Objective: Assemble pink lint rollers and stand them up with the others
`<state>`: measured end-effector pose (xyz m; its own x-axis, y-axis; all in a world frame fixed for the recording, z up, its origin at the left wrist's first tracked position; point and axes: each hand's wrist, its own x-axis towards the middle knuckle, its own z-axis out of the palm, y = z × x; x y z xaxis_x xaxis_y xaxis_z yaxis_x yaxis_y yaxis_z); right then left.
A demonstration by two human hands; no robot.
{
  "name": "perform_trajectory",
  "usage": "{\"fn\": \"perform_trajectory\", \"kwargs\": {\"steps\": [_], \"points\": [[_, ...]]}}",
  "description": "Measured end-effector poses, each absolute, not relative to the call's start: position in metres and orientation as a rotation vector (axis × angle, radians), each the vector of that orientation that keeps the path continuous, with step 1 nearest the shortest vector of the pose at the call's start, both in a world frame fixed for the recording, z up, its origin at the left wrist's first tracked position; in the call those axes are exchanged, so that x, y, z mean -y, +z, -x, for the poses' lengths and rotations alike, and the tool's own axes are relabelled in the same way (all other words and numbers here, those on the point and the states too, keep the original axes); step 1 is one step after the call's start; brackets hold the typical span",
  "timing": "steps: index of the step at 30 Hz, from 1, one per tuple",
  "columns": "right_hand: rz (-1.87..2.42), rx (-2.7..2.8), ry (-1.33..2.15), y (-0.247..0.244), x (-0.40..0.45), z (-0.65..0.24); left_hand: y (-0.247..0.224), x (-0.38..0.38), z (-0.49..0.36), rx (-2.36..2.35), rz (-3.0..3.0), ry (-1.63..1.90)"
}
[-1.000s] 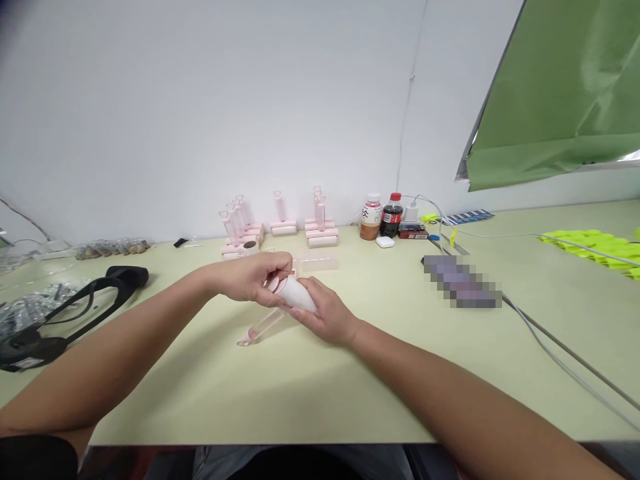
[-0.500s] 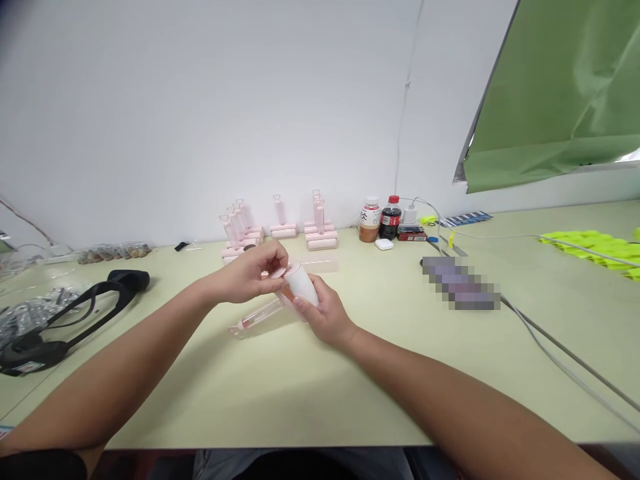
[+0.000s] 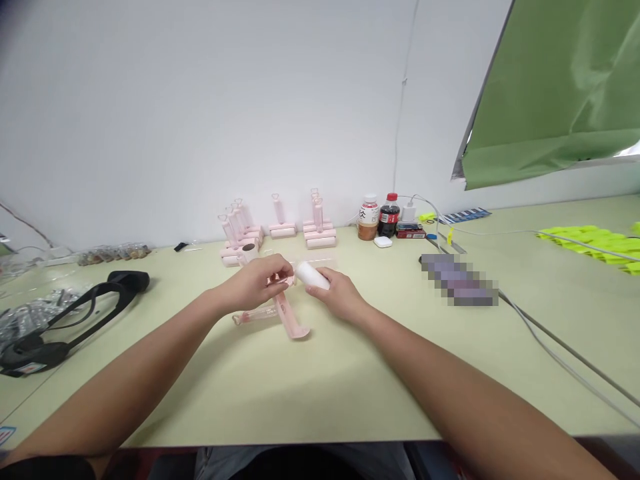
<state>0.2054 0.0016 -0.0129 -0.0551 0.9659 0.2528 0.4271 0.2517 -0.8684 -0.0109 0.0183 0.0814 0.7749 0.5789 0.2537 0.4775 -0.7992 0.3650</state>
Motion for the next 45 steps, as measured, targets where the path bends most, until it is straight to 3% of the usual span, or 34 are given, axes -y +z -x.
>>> {"fn": "perform_trajectory", "kwargs": {"steps": [18,24,39,45], "points": [[1.554,2.04,0.305,-0.017,-0.013,-0.23,0.039,-0.04,0.006,-0.991,-2.503,0.005],[1.493,2.104,0.338,-0.012,-0.009,-0.227,0.04,-0.044,-0.004,-1.147,-2.414,0.372],[1.428,2.133,0.415,-0.007,-0.009,-0.232,0.021,-0.041,-0.012,-1.118,-2.216,0.659],[1.606,2.002,0.457,-0.005,-0.013,-0.238,0.008,-0.04,-0.023,-1.228,-2.441,0.52]]}}
